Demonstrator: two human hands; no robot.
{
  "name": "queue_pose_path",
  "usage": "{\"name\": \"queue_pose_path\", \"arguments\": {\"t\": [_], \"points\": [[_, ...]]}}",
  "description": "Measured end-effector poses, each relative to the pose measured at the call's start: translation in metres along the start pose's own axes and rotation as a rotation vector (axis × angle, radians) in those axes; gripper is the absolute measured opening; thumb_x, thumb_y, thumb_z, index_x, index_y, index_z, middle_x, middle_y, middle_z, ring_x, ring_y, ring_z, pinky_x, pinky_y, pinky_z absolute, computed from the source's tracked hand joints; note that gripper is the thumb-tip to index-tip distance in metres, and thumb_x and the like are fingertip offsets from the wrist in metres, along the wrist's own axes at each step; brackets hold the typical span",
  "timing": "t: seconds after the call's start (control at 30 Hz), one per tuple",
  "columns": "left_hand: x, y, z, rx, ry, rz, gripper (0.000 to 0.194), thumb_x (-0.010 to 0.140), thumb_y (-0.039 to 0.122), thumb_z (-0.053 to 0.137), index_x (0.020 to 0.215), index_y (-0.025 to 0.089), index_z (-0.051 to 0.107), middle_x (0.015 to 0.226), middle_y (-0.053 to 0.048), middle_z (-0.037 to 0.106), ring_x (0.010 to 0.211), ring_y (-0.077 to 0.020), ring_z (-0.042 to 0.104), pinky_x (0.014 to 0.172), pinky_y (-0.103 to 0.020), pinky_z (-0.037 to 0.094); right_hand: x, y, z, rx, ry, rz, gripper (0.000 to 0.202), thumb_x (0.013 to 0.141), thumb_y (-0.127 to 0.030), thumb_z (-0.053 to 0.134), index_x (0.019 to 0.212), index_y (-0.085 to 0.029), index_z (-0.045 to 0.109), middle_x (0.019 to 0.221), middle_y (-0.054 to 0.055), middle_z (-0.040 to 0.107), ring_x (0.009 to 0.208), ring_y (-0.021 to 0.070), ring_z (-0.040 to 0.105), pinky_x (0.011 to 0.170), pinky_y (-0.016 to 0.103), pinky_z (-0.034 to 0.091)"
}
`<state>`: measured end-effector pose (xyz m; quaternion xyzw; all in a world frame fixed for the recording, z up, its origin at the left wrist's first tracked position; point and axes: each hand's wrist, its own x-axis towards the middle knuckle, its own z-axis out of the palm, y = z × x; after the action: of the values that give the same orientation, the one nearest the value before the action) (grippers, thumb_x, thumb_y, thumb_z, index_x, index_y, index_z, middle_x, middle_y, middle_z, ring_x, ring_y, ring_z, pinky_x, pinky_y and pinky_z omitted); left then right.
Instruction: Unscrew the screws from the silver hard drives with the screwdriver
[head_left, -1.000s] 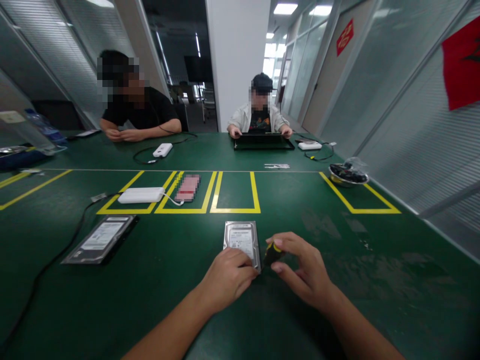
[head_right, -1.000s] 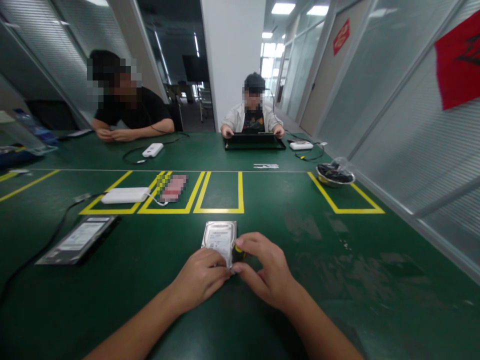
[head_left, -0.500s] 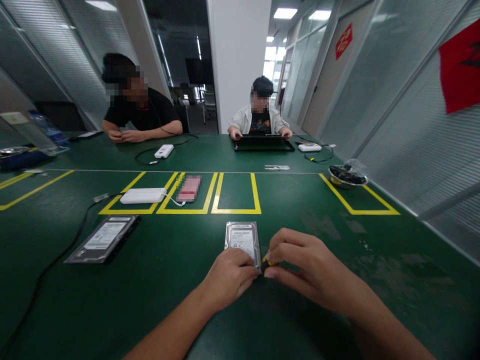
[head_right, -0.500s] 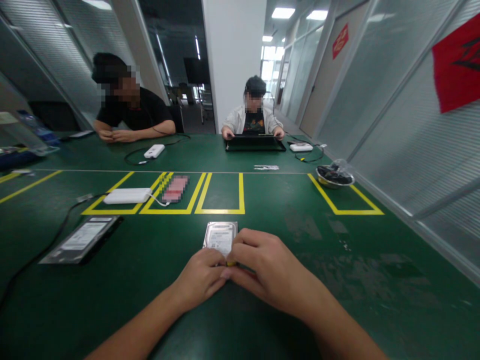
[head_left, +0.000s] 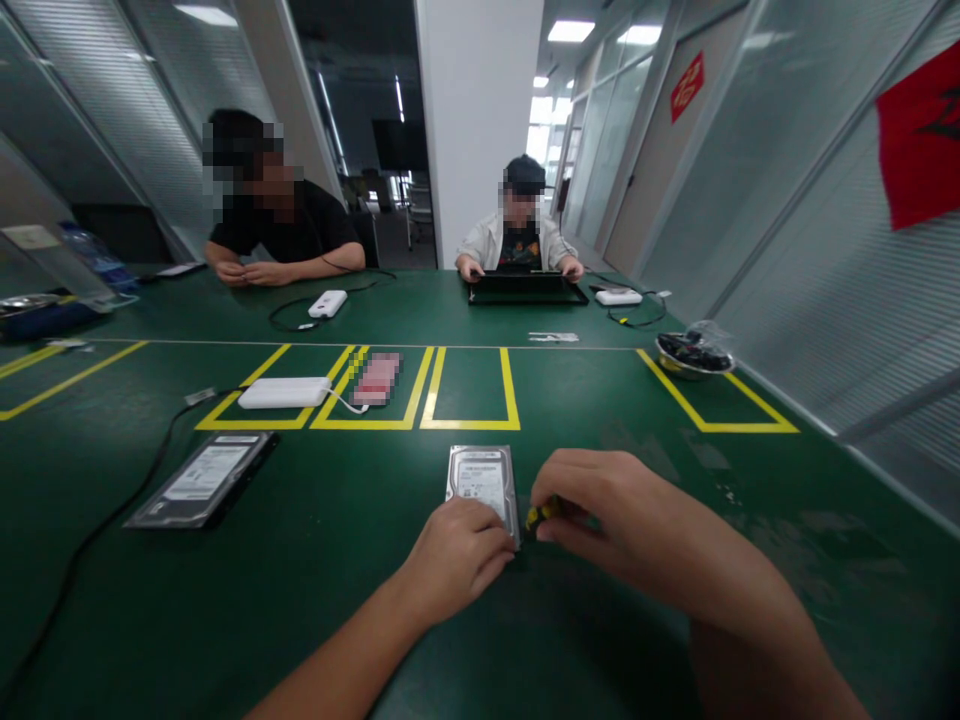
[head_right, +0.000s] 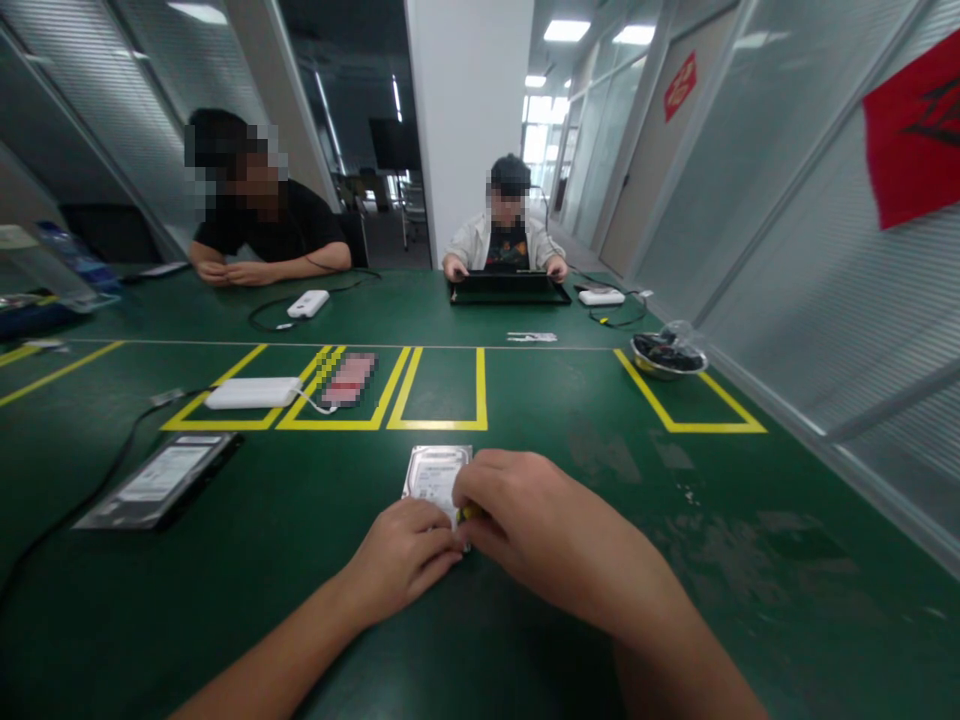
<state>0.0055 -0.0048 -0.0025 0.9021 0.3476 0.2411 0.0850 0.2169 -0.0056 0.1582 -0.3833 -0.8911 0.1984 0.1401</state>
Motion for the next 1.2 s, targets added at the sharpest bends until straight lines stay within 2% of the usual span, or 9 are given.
{"name": "queue_pose_path", "arguments": {"t": [0.13,0.27,0.43,0.63,1.0,1.2], "points": [[0.006,0.005,-0.003,0.003,-0.050,-0.088,0.006,0.088,0.028,0.063,0.085,0.023,0.066,0.086,-0.001,0.065,0.084,-0.0210,0.059,0.074,-0.035,0.040,0.000,0.000,-0.003,0.046,-0.066,-0.046,0.010,0.087,-0.010,0.062,0.084,-0.020,0.061,0.090,-0.001,0.060,0.079,0.0120,0.056,0.069,0.024,0.042],[0.013,0.010,-0.008,-0.025,-0.093,-0.156,0.004,0.083,0.024,0.069,0.083,0.023,0.065,0.084,0.000,0.064,0.084,-0.0211,0.058,0.073,-0.033,0.040,-0.002,-0.001,-0.006,0.047,-0.061,-0.042,0.011,0.087,-0.009,0.061,0.084,-0.020,0.061,0.100,0.001,0.058,0.083,0.0120,0.057,0.072,0.024,0.044],[0.019,0.016,-0.011,-0.032,-0.114,-0.199,0.004,0.082,0.021,0.068,0.083,0.022,0.064,0.087,-0.002,0.065,0.088,-0.0225,0.059,0.078,-0.034,0.043,-0.001,0.000,-0.004,0.025,-0.036,-0.032,0.009,0.091,-0.015,0.060,0.085,-0.020,0.064,0.093,0.001,0.058,0.078,0.0123,0.056,0.067,0.024,0.043],[0.020,0.019,-0.009,-0.047,-0.133,-0.214,0.008,0.082,0.019,0.067,0.088,0.022,0.062,0.095,-0.003,0.065,0.094,-0.0249,0.058,0.082,-0.039,0.044,-0.002,0.002,-0.002,0.046,0.011,-0.010,0.008,0.088,-0.013,0.062,0.088,-0.021,0.062,0.089,0.000,0.060,0.077,0.0130,0.055,0.065,0.025,0.040],[0.023,0.013,-0.009,-0.102,-0.168,-0.182,0.010,0.082,0.021,0.067,0.089,0.023,0.061,0.097,-0.001,0.065,0.095,-0.0238,0.057,0.083,-0.038,0.042,0.000,0.005,-0.001,0.060,-0.021,0.019,0.008,0.092,-0.018,0.059,0.088,-0.023,0.063,0.090,-0.001,0.057,0.078,0.0116,0.055,0.067,0.025,0.039],[0.025,0.010,-0.011,-0.128,-0.181,-0.184,0.010,0.081,0.021,0.067,0.089,0.023,0.061,0.097,-0.001,0.065,0.096,-0.0224,0.057,0.085,-0.036,0.041,0.000,0.004,0.001,0.051,0.010,0.014,0.008,0.087,-0.013,0.064,0.085,-0.021,0.061,0.087,-0.001,0.058,0.076,0.0118,0.055,0.065,0.025,0.039]]}}
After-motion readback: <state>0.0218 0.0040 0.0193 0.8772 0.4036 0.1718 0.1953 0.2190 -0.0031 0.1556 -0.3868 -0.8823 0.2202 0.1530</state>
